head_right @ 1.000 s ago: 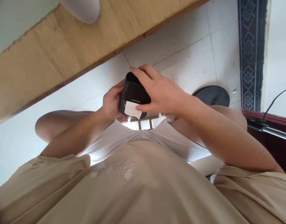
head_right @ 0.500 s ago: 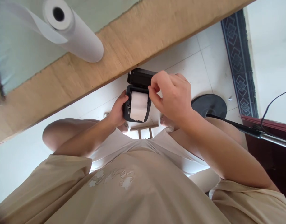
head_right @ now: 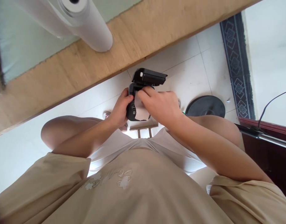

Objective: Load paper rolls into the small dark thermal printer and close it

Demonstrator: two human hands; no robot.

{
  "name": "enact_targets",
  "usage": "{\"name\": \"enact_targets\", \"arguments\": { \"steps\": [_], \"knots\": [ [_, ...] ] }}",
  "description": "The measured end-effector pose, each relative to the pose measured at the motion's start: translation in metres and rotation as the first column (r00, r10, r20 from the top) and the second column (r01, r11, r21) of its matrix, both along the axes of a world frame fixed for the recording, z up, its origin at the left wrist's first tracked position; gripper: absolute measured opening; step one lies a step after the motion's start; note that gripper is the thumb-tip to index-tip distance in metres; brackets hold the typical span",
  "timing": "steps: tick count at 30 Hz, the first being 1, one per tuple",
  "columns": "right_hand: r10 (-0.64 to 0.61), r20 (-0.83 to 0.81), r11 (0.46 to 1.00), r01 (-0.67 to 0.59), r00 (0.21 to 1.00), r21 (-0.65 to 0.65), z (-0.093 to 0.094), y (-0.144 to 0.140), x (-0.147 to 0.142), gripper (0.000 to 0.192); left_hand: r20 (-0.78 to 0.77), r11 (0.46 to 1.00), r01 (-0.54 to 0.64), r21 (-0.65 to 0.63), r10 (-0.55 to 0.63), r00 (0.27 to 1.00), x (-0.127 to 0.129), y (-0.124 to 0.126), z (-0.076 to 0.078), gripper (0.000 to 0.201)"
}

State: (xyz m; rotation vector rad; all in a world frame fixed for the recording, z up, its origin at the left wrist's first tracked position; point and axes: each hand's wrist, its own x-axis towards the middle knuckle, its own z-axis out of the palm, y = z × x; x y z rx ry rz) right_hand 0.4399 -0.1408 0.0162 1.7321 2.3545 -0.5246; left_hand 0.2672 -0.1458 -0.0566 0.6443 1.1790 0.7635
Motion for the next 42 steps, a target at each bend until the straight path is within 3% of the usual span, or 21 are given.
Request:
{"name": "enact_targets", "arguments": {
  "steps": [2,6,9,11,13,14,15,16,17,20,23,26,28,30,32,34,36,37,38,41,42],
  "knots": [
    [-0.034,0.013,0.999,0.034,0.999,0.027,-0.002,0.002,-0.002,0.026,0.009,1.0,0.023,-0.003,-0.023,1.0,0.001,0.0,0.0,0.028],
    [-0.079,0.005,0.996,0.079,0.997,-0.048,-0.001,0.008,0.0,0.034,0.017,0.997,0.039,-0.063,-0.038,0.999,0.003,0.001,0.005,0.026],
    [-0.195,-0.213,0.975,0.166,0.957,-0.147,0.005,0.01,0.017,0.042,0.016,0.984,-0.015,-0.178,0.018,1.0,0.004,0.005,0.011,0.022],
    [-0.378,-0.46,0.919,0.265,0.803,-0.293,0.01,0.011,0.034,0.044,0.005,0.97,-0.052,-0.239,0.055,0.998,0.003,0.008,0.013,0.023],
    [-0.56,-0.648,0.828,0.354,0.516,-0.435,0.013,0.012,0.048,0.04,0.015,0.961,-0.067,-0.267,0.074,0.997,0.002,0.011,0.014,0.023],
    [-0.593,-0.716,0.798,0.385,0.368,-0.464,0.014,0.012,0.053,0.037,0.026,0.96,-0.07,-0.27,0.08,0.996,0.002,0.012,0.015,0.024],
    [-0.574,-0.78,0.793,0.408,0.25,-0.453,0.014,0.012,0.055,0.034,0.037,0.961,-0.072,-0.266,0.085,0.996,0.001,0.012,0.015,0.024],
    [-0.52,-0.834,0.808,0.425,0.184,-0.409,0.014,0.012,0.056,0.033,0.046,0.963,-0.071,-0.261,0.086,0.995,0.001,0.013,0.016,0.025],
    [-0.442,-0.881,0.833,0.441,0.167,-0.334,0.015,0.012,0.056,0.033,0.049,0.964,-0.07,-0.256,0.085,0.995,0.001,0.012,0.016,0.025],
    [-0.154,-0.956,0.875,0.483,0.248,-0.015,0.025,0.014,0.051,0.041,0.049,0.968,-0.05,-0.246,0.064,0.997,0.001,0.01,0.019,0.027],
    [0.085,-0.914,0.843,0.46,0.396,0.278,0.046,0.032,0.049,0.042,0.05,0.97,-0.021,-0.242,0.034,0.998,0.003,0.009,0.022,0.028],
    [0.186,-0.772,0.804,0.358,0.607,0.475,0.058,0.073,0.052,0.03,0.061,0.972,-0.008,-0.237,0.023,0.998,0.005,0.009,0.025,0.029],
    [0.19,-0.748,0.758,0.389,0.636,0.524,0.051,0.104,0.056,0.031,0.076,0.971,-0.002,-0.24,0.02,0.997,0.006,0.01,0.027,0.03],
    [-0.052,-0.703,0.771,0.476,0.709,0.422,0.036,0.127,0.06,0.037,0.09,0.97,0.002,-0.241,0.02,0.996,0.006,0.011,0.028,0.03],
    [-0.182,-0.659,0.784,0.512,0.729,0.35,0.024,0.136,0.062,0.039,0.104,0.973,-0.002,-0.23,0.027,0.994,0.005,0.01,0.03,0.031],
    [-0.11,-0.651,0.764,0.483,0.751,0.428,0.025,0.128,0.059,0.047,0.116,0.975,-0.011,-0.22,0.037,0.993,0.003,0.008,0.03,0.031],
    [0.083,-0.632,0.669,0.427,0.771,0.609,0.035,0.11,0.051,0.052,0.125,0.975,-0.012,-0.224,0.041,0.991,0.001,0.007,0.031,0.03],
    [0.151,-0.609,0.614,0.409,0.779,0.675,0.04,0.101,0.044,0.045,0.127,0.973,-0.008,-0.231,0.038,0.991,-0.001,0.007,0.031,0.029],
    [0.186,-0.601,0.608,0.389,0.778,0.692,0.044,0.092,0.034,0.044,0.131,0.97,-0.001,-0.242,0.034,0.991,-0.002,0.006,0.031,0.028],
    [0.291,-0.53,0.755,0.149,0.796,0.638,0.041,0.081,-0.006,0.067,0.16,0.964,0.012,-0.267,0.032,0.987,-0.003,0.005,0.031,0.025],
    [0.267,-0.536,0.783,0.144,0.801,0.605,0.036,0.083,-0.02,0.07,0.175,0.963,0.016,-0.27,0.033,0.984,-0.002,0.004,0.03,0.025]
  ]
}}
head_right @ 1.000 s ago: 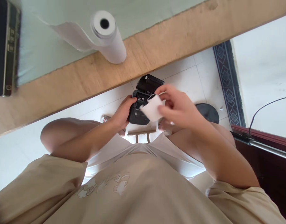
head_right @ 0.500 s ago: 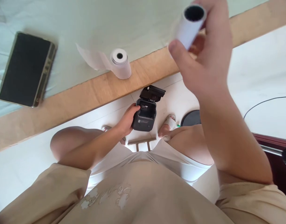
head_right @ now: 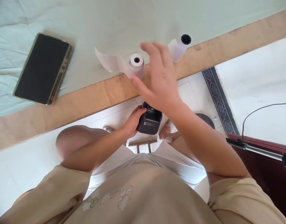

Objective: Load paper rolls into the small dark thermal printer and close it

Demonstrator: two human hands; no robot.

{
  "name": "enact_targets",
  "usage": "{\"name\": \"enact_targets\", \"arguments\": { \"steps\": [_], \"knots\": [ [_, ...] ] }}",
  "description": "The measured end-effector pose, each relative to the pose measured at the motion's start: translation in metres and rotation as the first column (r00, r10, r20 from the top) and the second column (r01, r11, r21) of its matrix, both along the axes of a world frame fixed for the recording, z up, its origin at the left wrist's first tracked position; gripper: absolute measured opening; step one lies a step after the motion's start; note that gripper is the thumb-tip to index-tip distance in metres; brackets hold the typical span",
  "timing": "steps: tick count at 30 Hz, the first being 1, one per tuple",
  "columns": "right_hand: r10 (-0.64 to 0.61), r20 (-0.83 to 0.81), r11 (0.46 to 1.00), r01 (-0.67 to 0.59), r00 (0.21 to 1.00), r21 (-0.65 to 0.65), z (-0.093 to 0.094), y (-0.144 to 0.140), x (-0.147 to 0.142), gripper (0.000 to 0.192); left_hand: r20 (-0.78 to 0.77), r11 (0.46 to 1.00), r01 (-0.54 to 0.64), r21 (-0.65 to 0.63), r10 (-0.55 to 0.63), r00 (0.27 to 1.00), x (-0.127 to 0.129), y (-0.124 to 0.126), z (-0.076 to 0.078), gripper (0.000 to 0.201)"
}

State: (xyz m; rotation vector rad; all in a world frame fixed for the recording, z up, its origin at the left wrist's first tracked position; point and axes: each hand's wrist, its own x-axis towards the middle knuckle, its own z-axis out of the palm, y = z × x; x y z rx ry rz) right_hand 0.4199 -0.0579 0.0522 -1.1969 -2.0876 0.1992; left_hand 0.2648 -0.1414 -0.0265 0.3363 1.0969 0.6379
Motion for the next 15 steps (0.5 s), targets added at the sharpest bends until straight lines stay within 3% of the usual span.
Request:
{"name": "enact_targets", "arguments": {
  "steps": [3,5,8,10,12,13,14,15],
  "knots": [
    [-0.121,0.008,0.973,0.121,0.993,-0.195,-0.012,0.011,-0.031,0.06,0.037,1.0,0.004,0.005,-0.004,0.999,0.001,-0.002,-0.003,0.029],
    [-0.177,-0.012,0.946,0.166,0.984,-0.279,-0.009,0.014,-0.037,0.054,0.049,1.0,0.011,0.013,-0.011,0.999,0.001,-0.003,-0.004,0.031],
    [-0.182,-0.275,0.938,0.082,0.944,-0.338,0.008,0.002,-0.023,0.066,0.047,1.0,0.0,0.029,-0.001,0.999,-0.001,-0.004,-0.005,0.031],
    [-0.251,-0.523,0.906,0.006,0.815,-0.424,0.021,-0.018,-0.005,0.072,0.044,0.999,-0.01,0.037,0.008,0.999,-0.003,-0.004,-0.005,0.03],
    [-0.42,-0.664,0.809,-0.076,0.619,-0.583,0.027,-0.046,0.014,0.062,0.039,0.999,-0.013,0.034,0.011,0.999,-0.004,-0.005,-0.005,0.029],
    [-0.494,-0.679,0.732,-0.162,0.543,-0.662,0.026,-0.061,0.023,0.055,0.033,0.999,-0.014,0.032,0.013,0.999,-0.005,-0.005,-0.005,0.029],
    [-0.568,-0.659,0.636,-0.246,0.493,-0.732,0.023,-0.076,0.029,0.049,0.024,0.999,-0.02,0.032,0.019,1.0,-0.006,-0.005,-0.006,0.029],
    [-0.636,-0.595,0.512,-0.309,0.492,-0.802,0.019,-0.091,0.034,0.044,0.014,0.999,-0.026,0.034,0.026,1.0,-0.007,-0.006,-0.007,0.029]
  ]
}}
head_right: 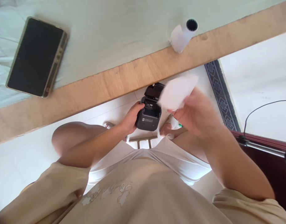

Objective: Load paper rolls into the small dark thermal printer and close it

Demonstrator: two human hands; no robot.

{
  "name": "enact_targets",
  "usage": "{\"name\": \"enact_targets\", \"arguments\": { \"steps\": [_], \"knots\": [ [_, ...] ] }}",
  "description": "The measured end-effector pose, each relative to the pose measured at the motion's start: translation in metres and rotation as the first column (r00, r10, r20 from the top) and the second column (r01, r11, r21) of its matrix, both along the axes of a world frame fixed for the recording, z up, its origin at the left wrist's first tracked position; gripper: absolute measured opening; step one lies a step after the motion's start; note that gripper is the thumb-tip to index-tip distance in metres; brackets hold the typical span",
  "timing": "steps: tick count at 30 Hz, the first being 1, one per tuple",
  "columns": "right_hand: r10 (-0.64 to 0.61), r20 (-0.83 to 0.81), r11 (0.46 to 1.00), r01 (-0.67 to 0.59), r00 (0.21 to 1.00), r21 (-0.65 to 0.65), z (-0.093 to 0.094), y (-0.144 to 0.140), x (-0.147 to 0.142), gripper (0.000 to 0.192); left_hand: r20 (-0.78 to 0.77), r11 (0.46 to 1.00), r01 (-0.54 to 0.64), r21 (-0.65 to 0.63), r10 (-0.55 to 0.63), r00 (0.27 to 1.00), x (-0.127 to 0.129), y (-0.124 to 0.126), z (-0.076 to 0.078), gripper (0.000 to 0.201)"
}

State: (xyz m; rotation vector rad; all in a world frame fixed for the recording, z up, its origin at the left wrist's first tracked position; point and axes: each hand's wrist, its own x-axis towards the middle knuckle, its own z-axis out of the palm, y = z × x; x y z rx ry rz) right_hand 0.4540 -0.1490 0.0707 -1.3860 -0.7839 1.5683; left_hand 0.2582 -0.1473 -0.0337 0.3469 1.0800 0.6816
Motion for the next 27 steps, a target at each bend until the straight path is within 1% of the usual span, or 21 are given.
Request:
{"name": "enact_targets", "arguments": {
  "steps": [1,2,3,4,5,7,8,10,12,15,18,20,24,25,27],
  "knots": [
    [0.042,-0.01,0.993,-0.043,0.999,-0.114,-0.006,-0.013,0.003,0.041,-0.009,1.0,-0.011,0.003,0.011,1.0,-0.001,-0.001,-0.001,0.029],
    [0.089,-0.025,0.973,-0.092,0.996,-0.21,-0.013,-0.024,0.005,0.04,-0.019,1.0,-0.027,0.007,0.027,0.999,-0.003,-0.001,-0.002,0.03],
    [0.133,-0.034,0.95,-0.137,0.991,-0.281,-0.019,-0.032,0.005,0.041,-0.027,0.999,-0.042,0.009,0.042,0.999,-0.004,-0.002,-0.003,0.031],
    [0.161,-0.046,0.933,-0.167,0.986,-0.318,-0.026,-0.035,0.005,0.045,-0.034,0.998,-0.056,0.007,0.056,0.998,-0.006,-0.003,-0.004,0.032],
    [0.168,-0.058,0.927,-0.178,0.984,-0.329,-0.032,-0.035,0.005,0.05,-0.04,0.998,-0.066,0.001,0.066,0.997,-0.008,-0.003,-0.005,0.033],
    [0.125,-0.067,0.944,-0.139,0.99,-0.3,-0.043,-0.026,0.005,0.059,-0.053,0.997,-0.073,-0.008,0.072,0.996,-0.011,-0.005,-0.005,0.034],
    [0.09,-0.07,0.954,-0.106,0.993,-0.28,-0.048,-0.019,0.005,0.059,-0.062,0.997,-0.074,-0.009,0.073,0.995,-0.013,-0.005,-0.006,0.034],
    [0.044,-0.086,0.962,-0.066,0.995,-0.266,-0.059,-0.006,0.004,0.051,-0.076,0.997,-0.079,-0.002,0.079,0.994,-0.016,-0.006,-0.006,0.035],
    [0.046,-0.108,0.954,-0.076,0.993,-0.29,-0.069,0.002,0.001,0.043,-0.076,0.997,-0.082,0.006,0.083,0.994,-0.018,-0.007,-0.008,0.036],
    [0.113,-0.065,0.95,-0.127,0.992,-0.285,-0.08,0.0,-0.005,0.045,-0.068,0.997,-0.078,0.006,0.078,0.995,-0.02,-0.006,-0.011,0.037],
    [0.197,0.012,0.954,-0.189,0.98,-0.232,-0.083,-0.004,-0.006,0.054,-0.078,0.996,-0.092,0.002,0.092,0.993,-0.019,-0.004,-0.014,0.036],
    [0.188,0.004,0.957,-0.182,0.982,-0.224,-0.082,-0.004,-0.004,0.059,-0.081,0.994,-0.106,-0.005,0.105,0.991,-0.017,-0.001,-0.016,0.035],
    [0.136,-0.036,0.959,-0.141,0.99,-0.245,-0.082,0.001,0.002,0.058,-0.078,0.994,-0.104,-0.017,0.102,0.992,-0.012,0.005,-0.02,0.034],
    [0.14,-0.009,0.959,-0.138,0.99,-0.246,-0.081,0.002,0.002,0.057,-0.078,0.995,-0.1,-0.014,0.098,0.992,-0.011,0.006,-0.021,0.034],
    [0.181,0.115,0.96,-0.15,0.977,-0.238,-0.08,0.001,0.001,0.05,-0.075,0.996,-0.087,0.007,0.087,0.993,-0.007,0.008,-0.021,0.034]
  ]
}}
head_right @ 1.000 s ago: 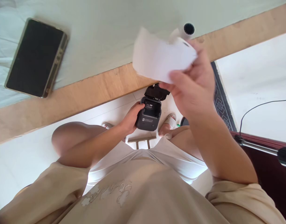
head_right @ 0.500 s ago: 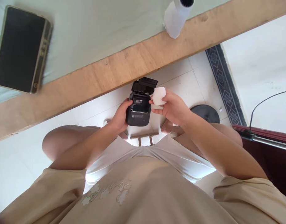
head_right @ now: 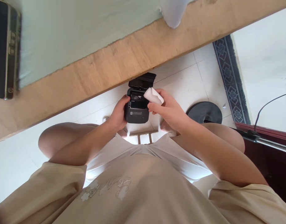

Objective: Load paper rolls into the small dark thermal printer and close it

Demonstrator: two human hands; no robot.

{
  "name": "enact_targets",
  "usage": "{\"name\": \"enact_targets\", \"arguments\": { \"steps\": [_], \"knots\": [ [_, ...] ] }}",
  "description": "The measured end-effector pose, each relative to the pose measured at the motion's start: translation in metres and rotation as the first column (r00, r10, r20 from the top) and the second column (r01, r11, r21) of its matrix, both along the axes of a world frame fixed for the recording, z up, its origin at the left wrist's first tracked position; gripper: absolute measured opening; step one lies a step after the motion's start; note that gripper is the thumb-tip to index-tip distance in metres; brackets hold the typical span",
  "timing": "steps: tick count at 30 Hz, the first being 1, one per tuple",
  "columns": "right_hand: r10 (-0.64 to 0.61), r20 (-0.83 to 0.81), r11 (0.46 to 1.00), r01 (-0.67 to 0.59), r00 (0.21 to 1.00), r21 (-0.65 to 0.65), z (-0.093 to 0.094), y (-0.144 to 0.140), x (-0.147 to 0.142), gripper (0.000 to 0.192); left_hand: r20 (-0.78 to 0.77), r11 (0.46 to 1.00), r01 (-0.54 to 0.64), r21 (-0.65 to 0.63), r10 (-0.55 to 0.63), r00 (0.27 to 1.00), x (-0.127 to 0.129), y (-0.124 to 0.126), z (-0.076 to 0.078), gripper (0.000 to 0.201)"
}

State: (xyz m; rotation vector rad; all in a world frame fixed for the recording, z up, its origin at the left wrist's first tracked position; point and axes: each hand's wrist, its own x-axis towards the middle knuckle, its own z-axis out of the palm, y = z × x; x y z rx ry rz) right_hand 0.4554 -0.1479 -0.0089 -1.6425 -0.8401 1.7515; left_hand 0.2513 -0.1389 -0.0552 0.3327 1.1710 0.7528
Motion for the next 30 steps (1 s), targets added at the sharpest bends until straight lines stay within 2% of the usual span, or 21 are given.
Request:
{"name": "enact_targets", "arguments": {
  "steps": [3,5,7,8,10,14,17,19,22,26,28,30],
  "knots": [
    [0.137,0.248,0.974,-0.176,0.959,0.142,0.002,-0.002,-0.002,0.036,-0.005,0.998,0.022,0.058,-0.022,1.0,0.006,0.001,0.0,0.034],
    [0.177,0.41,0.888,-0.324,0.895,0.325,0.001,-0.003,-0.002,0.033,-0.01,0.997,0.025,0.08,-0.025,1.0,0.01,0.001,0.002,0.033],
    [0.132,0.576,0.768,-0.451,0.806,0.455,-0.004,-0.003,-0.001,0.031,-0.013,0.997,0.028,0.077,-0.027,1.0,0.013,0.001,0.003,0.031],
    [0.095,0.649,0.725,-0.499,0.755,0.474,-0.007,-0.004,0.0,0.029,-0.017,0.997,0.033,0.075,-0.032,0.999,0.014,0.001,0.003,0.031],
    [0.026,0.754,0.687,-0.56,0.656,0.463,-0.014,-0.004,0.001,0.026,-0.033,0.995,0.052,0.088,-0.049,0.998,0.015,-0.001,0.004,0.03],
    [-0.096,0.847,0.661,-0.603,0.523,0.447,-0.026,-0.005,0.0,0.021,-0.043,0.986,0.09,0.143,-0.085,0.995,0.016,-0.004,0.006,0.032],
    [-0.102,0.879,0.639,-0.646,0.466,0.417,-0.029,-0.007,-0.001,0.021,-0.031,0.985,0.094,0.147,-0.09,0.995,0.017,-0.004,0.007,0.033],
    [-0.074,0.884,0.613,-0.678,0.461,0.405,-0.03,-0.007,0.0,0.023,-0.022,0.987,0.08,0.142,-0.078,0.997,0.017,-0.004,0.006,0.032],
    [-0.034,0.861,0.556,-0.706,0.507,0.438,-0.031,-0.005,0.003,0.017,-0.017,0.987,0.06,0.147,-0.058,0.998,0.017,-0.004,0.005,0.031],
    [-0.103,0.818,0.488,-0.688,0.566,0.537,-0.027,-0.002,0.002,0.025,0.016,0.989,0.036,0.141,-0.039,0.999,0.015,-0.004,0.005,0.035],
    [-0.145,0.786,0.427,-0.679,0.601,0.597,-0.02,-0.005,-0.001,0.021,0.049,0.994,0.02,0.112,-0.025,0.998,0.014,-0.003,0.006,0.041],
    [-0.128,0.759,0.35,-0.687,0.638,0.637,-0.013,-0.01,-0.005,0.017,0.067,0.997,0.023,0.078,-0.028,0.997,0.013,-0.002,0.008,0.048]
  ]
}}
